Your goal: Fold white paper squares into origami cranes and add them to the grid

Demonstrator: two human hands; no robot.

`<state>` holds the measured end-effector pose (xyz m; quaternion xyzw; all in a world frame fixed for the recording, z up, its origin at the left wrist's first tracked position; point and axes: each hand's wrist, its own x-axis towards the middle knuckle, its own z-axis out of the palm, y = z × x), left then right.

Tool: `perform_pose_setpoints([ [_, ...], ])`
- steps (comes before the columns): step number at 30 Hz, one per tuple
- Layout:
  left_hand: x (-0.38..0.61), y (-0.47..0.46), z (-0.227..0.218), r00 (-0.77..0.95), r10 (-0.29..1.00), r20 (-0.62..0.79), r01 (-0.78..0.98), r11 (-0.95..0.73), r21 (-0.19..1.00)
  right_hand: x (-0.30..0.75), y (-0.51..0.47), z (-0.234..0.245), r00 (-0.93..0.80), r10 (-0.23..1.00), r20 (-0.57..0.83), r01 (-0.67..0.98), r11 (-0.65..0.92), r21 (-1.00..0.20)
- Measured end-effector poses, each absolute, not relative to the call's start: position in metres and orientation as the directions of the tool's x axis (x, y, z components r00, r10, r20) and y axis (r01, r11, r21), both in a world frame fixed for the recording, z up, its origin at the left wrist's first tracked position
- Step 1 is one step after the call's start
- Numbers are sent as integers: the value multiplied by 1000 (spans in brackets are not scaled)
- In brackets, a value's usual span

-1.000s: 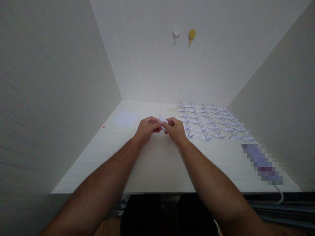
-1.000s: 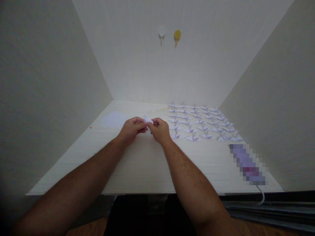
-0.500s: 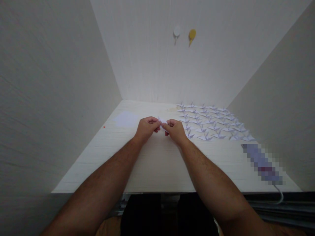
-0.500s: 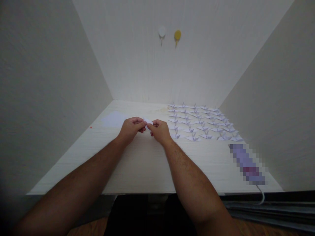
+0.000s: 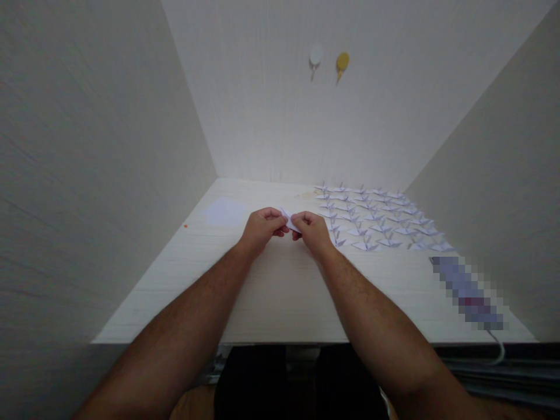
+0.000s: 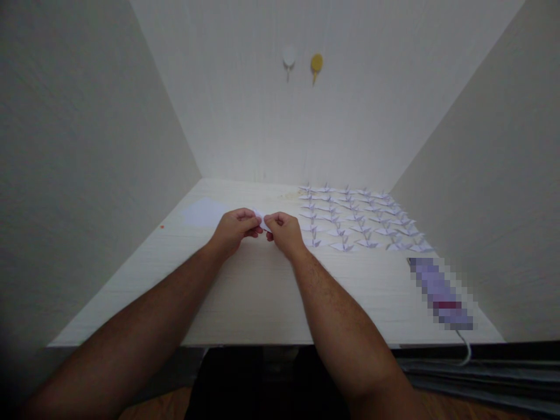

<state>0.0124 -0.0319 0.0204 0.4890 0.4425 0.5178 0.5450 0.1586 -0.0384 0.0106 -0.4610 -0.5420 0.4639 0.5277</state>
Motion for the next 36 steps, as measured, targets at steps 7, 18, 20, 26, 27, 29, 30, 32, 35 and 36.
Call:
perform_pose_setpoints([
  [7,12,-30,17,63,997,46,-81,-41,996,160,-42,12,-41,984,174,150,178,-973],
  [18,10,-27,16,6,991,134,6,-134,991,160,-39,8,-68,984,168,222,179,-959],
  [20,11,-28,18,-1,989,151,16,-151,988,160,-39,8,-77,984,159,216,172,-961],
  [26,12,-30,22,0,986,165,30,-165,986,160,-41,11,-53,990,129,188,137,-973],
  [27,12,-30,22,-4,987,158,30,-158,987,160,-41,11,-51,990,129,185,137,-973],
  [29,13,-31,22,-14,990,144,27,-143,989,160,-42,12,-50,991,128,188,135,-973],
  [30,13,-31,21,-20,991,136,27,-135,990,160,-43,12,-51,991,126,189,134,-973],
  [32,14,-31,22,-29,991,129,29,-128,991,160,-43,13,-55,991,119,196,128,-972],
  [35,14,-32,23,-50,989,137,36,-135,990,160,-43,14,-69,992,107,214,120,-969],
  [36,14,-32,24,-60,988,140,38,-138,990,160,-43,14,-72,992,102,221,115,-968],
])
